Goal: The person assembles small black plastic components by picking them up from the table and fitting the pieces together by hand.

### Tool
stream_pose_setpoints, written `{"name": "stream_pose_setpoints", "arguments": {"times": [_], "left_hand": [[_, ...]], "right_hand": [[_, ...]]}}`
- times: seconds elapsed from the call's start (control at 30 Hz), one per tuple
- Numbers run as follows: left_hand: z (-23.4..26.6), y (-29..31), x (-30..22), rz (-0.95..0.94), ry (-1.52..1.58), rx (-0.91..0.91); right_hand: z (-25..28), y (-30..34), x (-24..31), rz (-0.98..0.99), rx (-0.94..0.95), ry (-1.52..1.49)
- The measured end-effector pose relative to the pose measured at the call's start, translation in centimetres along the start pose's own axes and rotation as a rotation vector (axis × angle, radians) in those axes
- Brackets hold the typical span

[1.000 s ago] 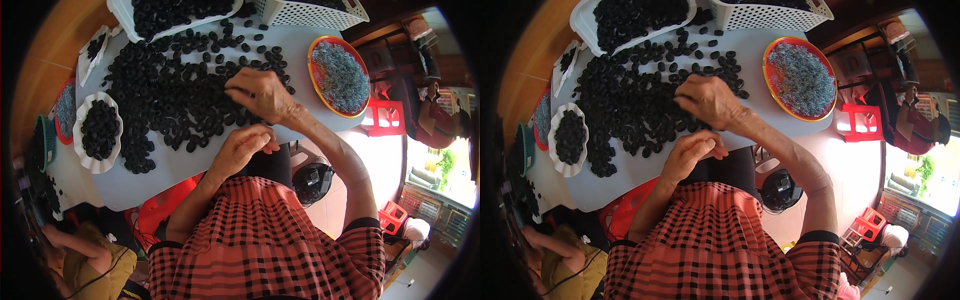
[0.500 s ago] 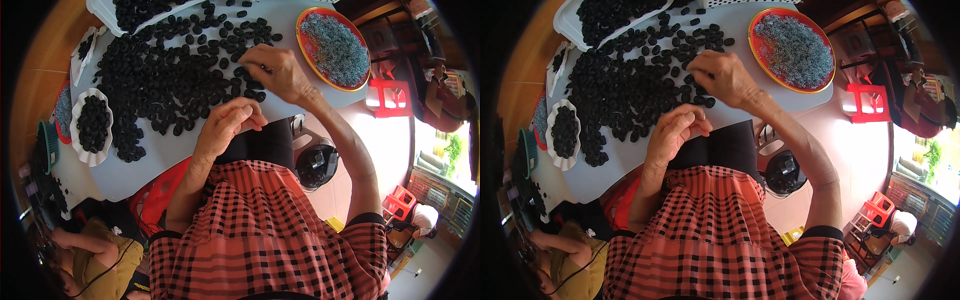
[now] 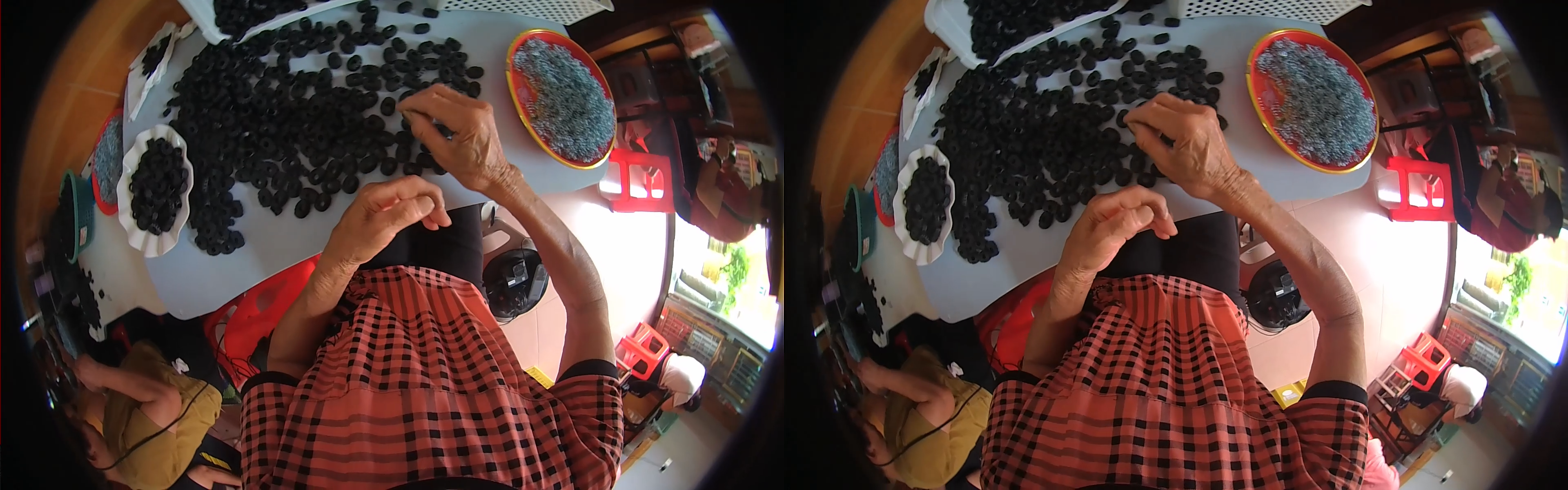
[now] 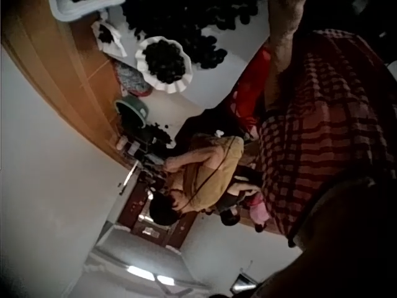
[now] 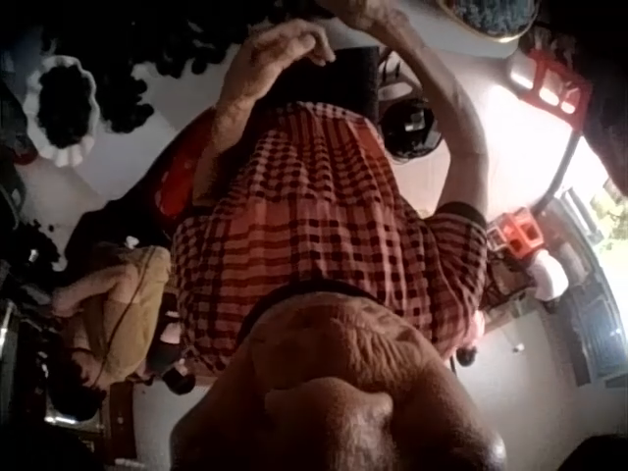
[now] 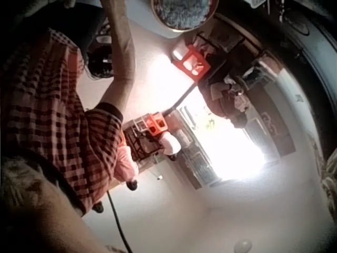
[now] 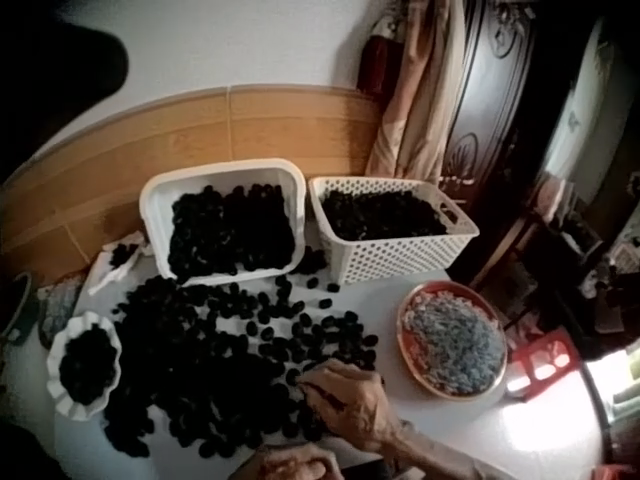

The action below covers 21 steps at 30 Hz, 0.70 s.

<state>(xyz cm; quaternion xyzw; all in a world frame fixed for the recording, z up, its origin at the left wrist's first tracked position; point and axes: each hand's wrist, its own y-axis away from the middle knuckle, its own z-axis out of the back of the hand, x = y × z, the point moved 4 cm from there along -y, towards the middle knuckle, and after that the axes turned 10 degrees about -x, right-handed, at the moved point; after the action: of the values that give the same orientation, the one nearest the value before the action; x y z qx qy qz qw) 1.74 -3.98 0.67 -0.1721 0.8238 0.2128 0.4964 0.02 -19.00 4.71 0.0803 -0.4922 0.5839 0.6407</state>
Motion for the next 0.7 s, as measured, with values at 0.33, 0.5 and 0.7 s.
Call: {"name": "stream_pose_setpoints", "arguments": {"times": [0.33, 0.5, 0.7], "left_hand": [[2.2, 1.4, -1.3, -0.032, -0.134, 0.035], [2.7, 1.4, -1.1, -0.010, 0.000, 0.000], [2.6, 1.2, -0.9, -0.004, -0.023, -0.003]], "right_hand": [[-3.4, -3.3, -0.2, 0.307, 0.277, 0.246], [-1.7, -4.0, -0.7, 0.122, 0.078, 0.077], [-2.9, -2.9, -0.9, 0.115, 0.032, 0.115]]}}
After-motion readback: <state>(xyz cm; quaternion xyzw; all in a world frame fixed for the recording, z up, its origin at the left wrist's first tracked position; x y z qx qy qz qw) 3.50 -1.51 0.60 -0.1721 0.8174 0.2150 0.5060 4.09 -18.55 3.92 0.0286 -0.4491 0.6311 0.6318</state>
